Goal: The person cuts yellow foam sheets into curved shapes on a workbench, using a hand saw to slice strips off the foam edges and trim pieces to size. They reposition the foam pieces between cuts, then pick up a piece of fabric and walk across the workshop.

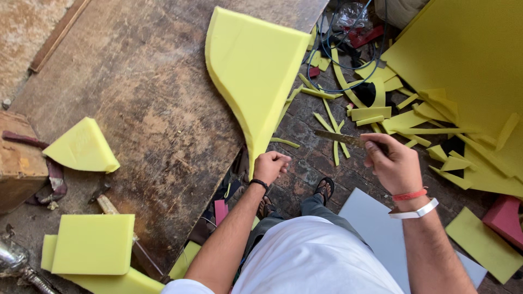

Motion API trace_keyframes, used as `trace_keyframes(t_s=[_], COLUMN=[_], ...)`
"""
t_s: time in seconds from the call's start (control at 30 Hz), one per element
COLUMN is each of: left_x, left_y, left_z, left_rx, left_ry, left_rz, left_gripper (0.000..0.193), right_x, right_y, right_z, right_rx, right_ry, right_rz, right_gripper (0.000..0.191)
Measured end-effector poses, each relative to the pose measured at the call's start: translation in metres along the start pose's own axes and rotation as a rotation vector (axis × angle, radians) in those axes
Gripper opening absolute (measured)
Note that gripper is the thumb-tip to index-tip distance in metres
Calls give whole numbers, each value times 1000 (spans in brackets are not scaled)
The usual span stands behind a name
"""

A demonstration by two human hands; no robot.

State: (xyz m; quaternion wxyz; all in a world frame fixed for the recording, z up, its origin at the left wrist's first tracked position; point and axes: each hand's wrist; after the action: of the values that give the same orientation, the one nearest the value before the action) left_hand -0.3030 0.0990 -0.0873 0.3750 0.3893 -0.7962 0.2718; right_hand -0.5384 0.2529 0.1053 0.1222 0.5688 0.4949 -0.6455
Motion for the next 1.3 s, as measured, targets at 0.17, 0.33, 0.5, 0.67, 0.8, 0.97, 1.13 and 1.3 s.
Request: trace_keyframes(t_s=[0.17, 0.33, 0.5, 0.67, 0.8, 0.97, 1.13, 1.3], left_x=[42, 74, 96, 116, 120, 106, 112, 118], left_y=[52, 89, 118, 97, 56, 3, -14, -22], left_z=[7, 34, 64, 79, 79, 84, 101, 120], left_rx=[-21, -17, -46, 62, 214, 382, 385, 256], left_ry=[190, 253, 388, 374, 94, 179, 89, 75], left_rz=[308, 448, 196, 384, 424, 403, 724, 1028], left_gripper=[35, 38, 57, 74, 68, 67, 93, 118], right_x=[41, 94, 130, 126, 95, 47, 14, -12], right_y=[-56, -101, -125, -113, -83, -46, -26, -6], right_z=[18, 40, 60, 87, 103, 136, 176, 194], right_rx=[120, 126, 88, 47, 151, 101, 20, 118], right_ry=[62, 55, 138, 28, -153, -309, -122, -98], right_rz=[168, 314, 358, 407, 426, 483, 533, 462], right_gripper=[20, 20, 21, 22, 30, 34, 33, 33])
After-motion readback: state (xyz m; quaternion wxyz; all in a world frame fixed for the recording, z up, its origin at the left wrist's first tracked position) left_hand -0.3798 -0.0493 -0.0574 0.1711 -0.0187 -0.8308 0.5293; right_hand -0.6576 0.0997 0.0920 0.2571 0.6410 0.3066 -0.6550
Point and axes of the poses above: each hand's wrist, its own z-axis towards the middle knuckle, its own y-axis out of the palm, x = y × z, and after that the axes turned 2 degrees about -y, right-handed
